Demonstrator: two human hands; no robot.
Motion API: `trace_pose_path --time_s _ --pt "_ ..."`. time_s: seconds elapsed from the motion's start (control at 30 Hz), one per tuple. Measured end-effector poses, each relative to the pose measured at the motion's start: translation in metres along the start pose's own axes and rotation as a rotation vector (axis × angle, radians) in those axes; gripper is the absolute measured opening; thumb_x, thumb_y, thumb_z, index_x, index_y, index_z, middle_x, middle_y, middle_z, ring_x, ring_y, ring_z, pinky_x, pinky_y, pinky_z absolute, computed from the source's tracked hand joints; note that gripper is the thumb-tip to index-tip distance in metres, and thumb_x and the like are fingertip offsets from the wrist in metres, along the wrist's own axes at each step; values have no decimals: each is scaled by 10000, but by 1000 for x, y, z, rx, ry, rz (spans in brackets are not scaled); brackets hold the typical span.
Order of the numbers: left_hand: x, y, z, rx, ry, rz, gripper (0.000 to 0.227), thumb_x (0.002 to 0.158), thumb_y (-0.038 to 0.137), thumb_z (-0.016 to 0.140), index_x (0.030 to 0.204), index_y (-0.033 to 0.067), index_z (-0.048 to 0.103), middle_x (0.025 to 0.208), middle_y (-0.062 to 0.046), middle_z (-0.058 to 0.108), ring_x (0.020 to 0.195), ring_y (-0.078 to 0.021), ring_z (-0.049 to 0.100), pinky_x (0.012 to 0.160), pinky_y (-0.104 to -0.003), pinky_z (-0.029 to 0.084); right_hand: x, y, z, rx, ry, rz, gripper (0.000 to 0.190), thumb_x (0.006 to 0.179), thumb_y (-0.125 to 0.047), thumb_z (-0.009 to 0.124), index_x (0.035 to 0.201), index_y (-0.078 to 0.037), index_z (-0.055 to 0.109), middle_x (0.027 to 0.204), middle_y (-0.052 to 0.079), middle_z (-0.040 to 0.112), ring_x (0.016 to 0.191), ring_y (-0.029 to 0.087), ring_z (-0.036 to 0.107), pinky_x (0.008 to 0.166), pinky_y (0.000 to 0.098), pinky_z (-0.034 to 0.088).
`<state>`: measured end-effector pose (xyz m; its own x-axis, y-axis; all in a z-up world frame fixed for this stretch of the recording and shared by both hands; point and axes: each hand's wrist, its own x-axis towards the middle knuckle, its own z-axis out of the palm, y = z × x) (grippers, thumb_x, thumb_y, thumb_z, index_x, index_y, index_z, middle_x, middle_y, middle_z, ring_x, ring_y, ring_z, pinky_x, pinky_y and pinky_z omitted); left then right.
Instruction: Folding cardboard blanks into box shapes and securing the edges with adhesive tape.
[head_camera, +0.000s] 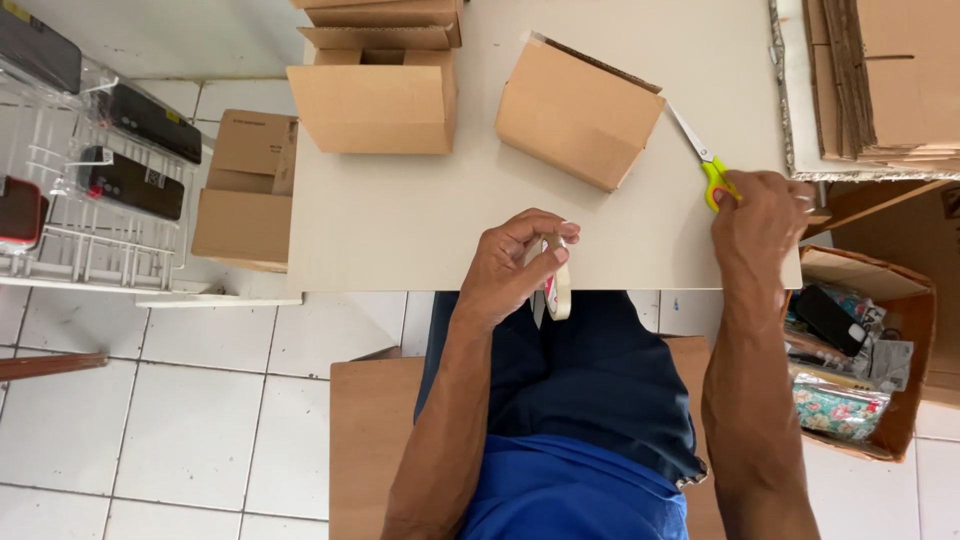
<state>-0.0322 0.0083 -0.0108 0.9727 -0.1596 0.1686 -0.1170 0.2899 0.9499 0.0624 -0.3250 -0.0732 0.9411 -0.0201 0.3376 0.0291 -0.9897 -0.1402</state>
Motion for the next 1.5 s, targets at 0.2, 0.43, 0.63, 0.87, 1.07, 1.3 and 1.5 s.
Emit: trace_pose_path --time_s 0.2,0.43,0.63,0.87,1.07,1.3,1.5 --pt "-4 -3 -3 -10 -32 36 248 960 7 653 1176 112 717 1160 -46 643 1124 -148 626 999 -266 497 21 -16 -34 -232 -449 89 198 996 -146 690 1181 -76 699 973 166 710 878 409 678 555 533 517" --pt "-7 0 -4 -31 -34 33 261 950 -13 652 1176 96 723 1115 -23 621 1031 -128 613 979 -240 488 -4 -25 -67 49 -373 29 343 1053 -28 545 1380 61 598 1206 329 624 955 533 615 712 621 463" --pt "-5 -2 -1 -105 -5 27 188 956 -6 655 1097 102 718 1086 -30 580 1053 -150 689 1123 -314 508 -24 -44 -113 695 -558 137 359 1008 62 496 1356 5 571 1142 164 646 858 317 714 779 421 567" --pt "-7 4 1 -93 -23 57 227 977 -20 658 1156 93 738 1091 -6 608 950 -101 610 993 -222 510 -31 -59 -146 764 -805 -192 540 775 -18 796 1300 -86 691 1167 56 742 985 149 712 958 276 600" --pt "-7 7 2 -92 -78 62 234 970 -58 645 1147 73 724 1083 -35 649 889 -119 618 913 -240 532 -20 -64 -160 666 -924 -186 526 766 -26 802 1277 -149 772 996 20 791 805 124 699 765 261 586" --pt "-9 7 -1 -99 -83 43 240 975 -22 666 1161 115 733 1022 6 625 901 -92 618 921 -224 519 -17 -66 -175 589 -998 128 464 812 47 764 1246 -104 834 791 122 833 702 187 709 678 311 549" --pt "-9 8 1 -132 -95 28 238 974 -28 669 1170 93 729 1024 7 616 921 -89 607 925 -227 511 -9 -51 -157 557 -1078 74 524 792 10 782 1289 -148 832 784 112 780 719 177 643 644 333 494"
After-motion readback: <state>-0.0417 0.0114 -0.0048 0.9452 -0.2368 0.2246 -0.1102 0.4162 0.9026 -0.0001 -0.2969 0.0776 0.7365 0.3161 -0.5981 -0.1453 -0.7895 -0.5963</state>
